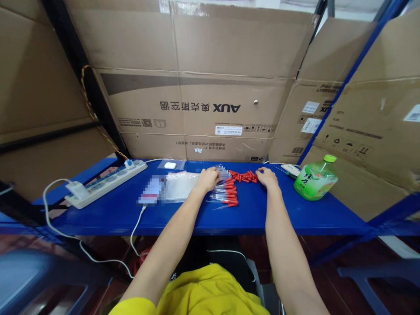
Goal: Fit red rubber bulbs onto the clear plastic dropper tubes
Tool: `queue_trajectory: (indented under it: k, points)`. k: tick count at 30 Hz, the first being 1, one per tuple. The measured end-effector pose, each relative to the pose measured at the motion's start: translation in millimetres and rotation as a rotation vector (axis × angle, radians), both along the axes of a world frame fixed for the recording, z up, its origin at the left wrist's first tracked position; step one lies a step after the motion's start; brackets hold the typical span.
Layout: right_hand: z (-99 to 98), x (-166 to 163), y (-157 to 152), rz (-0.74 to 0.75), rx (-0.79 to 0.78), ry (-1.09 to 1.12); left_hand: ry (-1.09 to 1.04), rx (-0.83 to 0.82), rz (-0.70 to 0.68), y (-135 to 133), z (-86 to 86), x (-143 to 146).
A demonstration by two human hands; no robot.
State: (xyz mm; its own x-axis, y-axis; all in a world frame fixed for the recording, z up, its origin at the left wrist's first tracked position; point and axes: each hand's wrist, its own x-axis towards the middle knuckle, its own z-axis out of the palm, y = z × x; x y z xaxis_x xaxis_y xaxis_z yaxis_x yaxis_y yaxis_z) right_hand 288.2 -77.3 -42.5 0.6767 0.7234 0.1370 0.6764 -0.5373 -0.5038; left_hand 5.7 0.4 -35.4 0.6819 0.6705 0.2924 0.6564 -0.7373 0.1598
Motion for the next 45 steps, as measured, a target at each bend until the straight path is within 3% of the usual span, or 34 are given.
queue_trajectory:
  k: [5, 9, 12, 18, 22, 27, 33, 45]
  points:
    - [-15.5, 8, 3, 0.023, 0.025, -0.009, -0.166, 0.017, 0.097, 2, 2.7, -5]
    - [-18.3, 8, 5, -0.034, 0.121, -0.021, -0.477, -0.106, 0.145, 7, 2.6, -5]
    - [-19.8, 8, 3, -0.056, 0.174, -0.024, -0.77, -0.295, 0.167, 11, 1.1, -1]
    - [-17.3, 3, -3, -0.107, 0.235, 0.03, -1.257, -0.888, 0.084, 8, 1.5, 8]
    - [-11.1, -3, -8, -0.108, 0.287, 0.069, -1.479, -1.081, 0.105, 4, 3.7, 11]
    - [-7.4, -5, -9, -0.069, 0.369, 0.089, -1.613, -1.048, 0.158, 5, 1.6, 14]
    - [-8.5, -3, -8, -0.129, 0.336, 0.08, -1.663, -1.011, 0.234, 4, 2.1, 16]
    - [-11.9, 7, -3, -0.157, 0.41, 0.236, -1.743, -0.981, 0.192, 2, -0.6, 27]
